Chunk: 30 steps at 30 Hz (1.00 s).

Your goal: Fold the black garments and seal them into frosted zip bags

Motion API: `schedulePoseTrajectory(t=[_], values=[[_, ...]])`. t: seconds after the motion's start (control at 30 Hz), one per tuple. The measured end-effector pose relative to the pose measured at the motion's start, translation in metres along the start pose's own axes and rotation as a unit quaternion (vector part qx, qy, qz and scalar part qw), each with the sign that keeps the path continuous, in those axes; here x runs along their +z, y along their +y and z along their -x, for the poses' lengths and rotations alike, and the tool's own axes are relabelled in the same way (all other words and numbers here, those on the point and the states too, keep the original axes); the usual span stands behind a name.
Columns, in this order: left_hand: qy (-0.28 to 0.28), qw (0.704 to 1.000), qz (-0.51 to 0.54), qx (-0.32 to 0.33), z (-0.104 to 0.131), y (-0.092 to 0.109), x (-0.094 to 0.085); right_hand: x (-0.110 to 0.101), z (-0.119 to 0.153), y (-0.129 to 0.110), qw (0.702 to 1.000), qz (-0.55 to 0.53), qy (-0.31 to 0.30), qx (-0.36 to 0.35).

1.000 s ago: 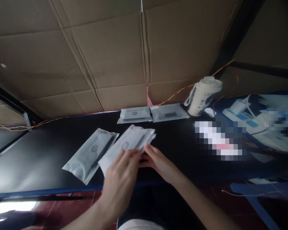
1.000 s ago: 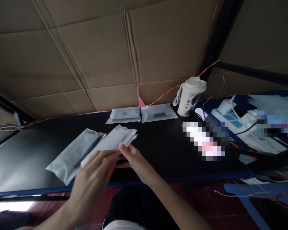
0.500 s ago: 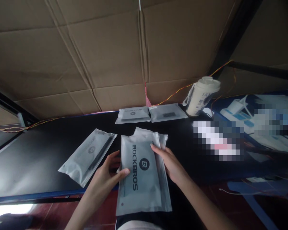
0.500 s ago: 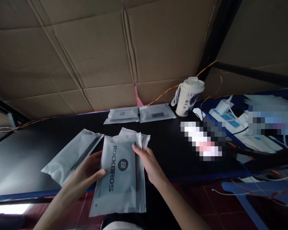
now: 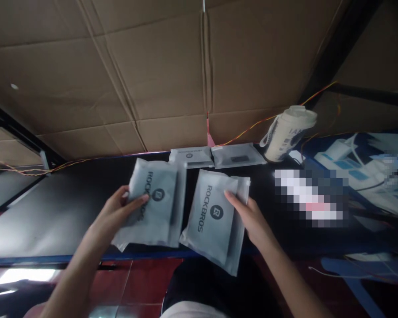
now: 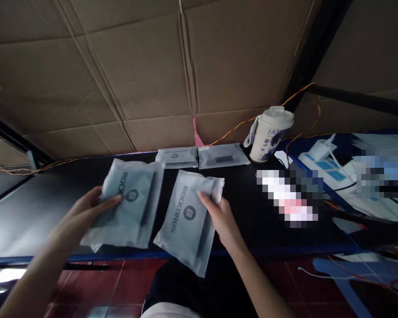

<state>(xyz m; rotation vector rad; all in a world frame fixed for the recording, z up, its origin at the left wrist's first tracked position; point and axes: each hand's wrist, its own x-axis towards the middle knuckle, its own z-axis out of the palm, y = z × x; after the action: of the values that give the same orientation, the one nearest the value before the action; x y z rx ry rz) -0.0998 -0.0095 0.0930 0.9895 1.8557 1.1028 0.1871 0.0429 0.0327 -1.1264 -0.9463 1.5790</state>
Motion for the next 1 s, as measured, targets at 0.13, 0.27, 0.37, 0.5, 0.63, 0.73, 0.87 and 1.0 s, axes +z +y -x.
schedulePoseTrajectory(t=[0.13,0.27,0.37,0.5,0.63,0.73,0.87,1.0], values=[[-0.005,0.984,-0.176,0.026,-0.037,-0.012,-0.048,-0.019,-0.001,-0.001,0.997,0.005,-0.063,0.049],[0.133,0.880,-0.412,0.194,-0.038,-0.035,-0.056,-0.025,-0.003,-0.004,0.994,0.029,-0.097,0.047],[0.117,0.815,-0.489,0.287,-0.018,-0.052,-0.038,-0.027,-0.008,-0.006,0.991,0.042,-0.119,0.043],[0.043,0.761,-0.537,0.360,0.005,-0.080,-0.024,-0.031,-0.016,-0.006,0.987,0.062,-0.144,0.032],[0.047,0.760,-0.519,0.388,0.007,-0.103,-0.036,-0.034,-0.020,-0.009,0.986,0.079,-0.147,0.023],[0.073,0.765,-0.511,0.385,0.001,-0.107,-0.041,-0.032,-0.020,-0.013,0.986,0.075,-0.147,0.019],[0.133,0.779,-0.520,0.325,-0.007,-0.093,-0.015,-0.029,-0.018,-0.014,0.987,0.067,-0.142,0.022],[0.182,0.782,-0.531,0.270,-0.009,-0.075,0.019,-0.031,-0.020,-0.009,0.990,0.062,-0.128,0.012]])
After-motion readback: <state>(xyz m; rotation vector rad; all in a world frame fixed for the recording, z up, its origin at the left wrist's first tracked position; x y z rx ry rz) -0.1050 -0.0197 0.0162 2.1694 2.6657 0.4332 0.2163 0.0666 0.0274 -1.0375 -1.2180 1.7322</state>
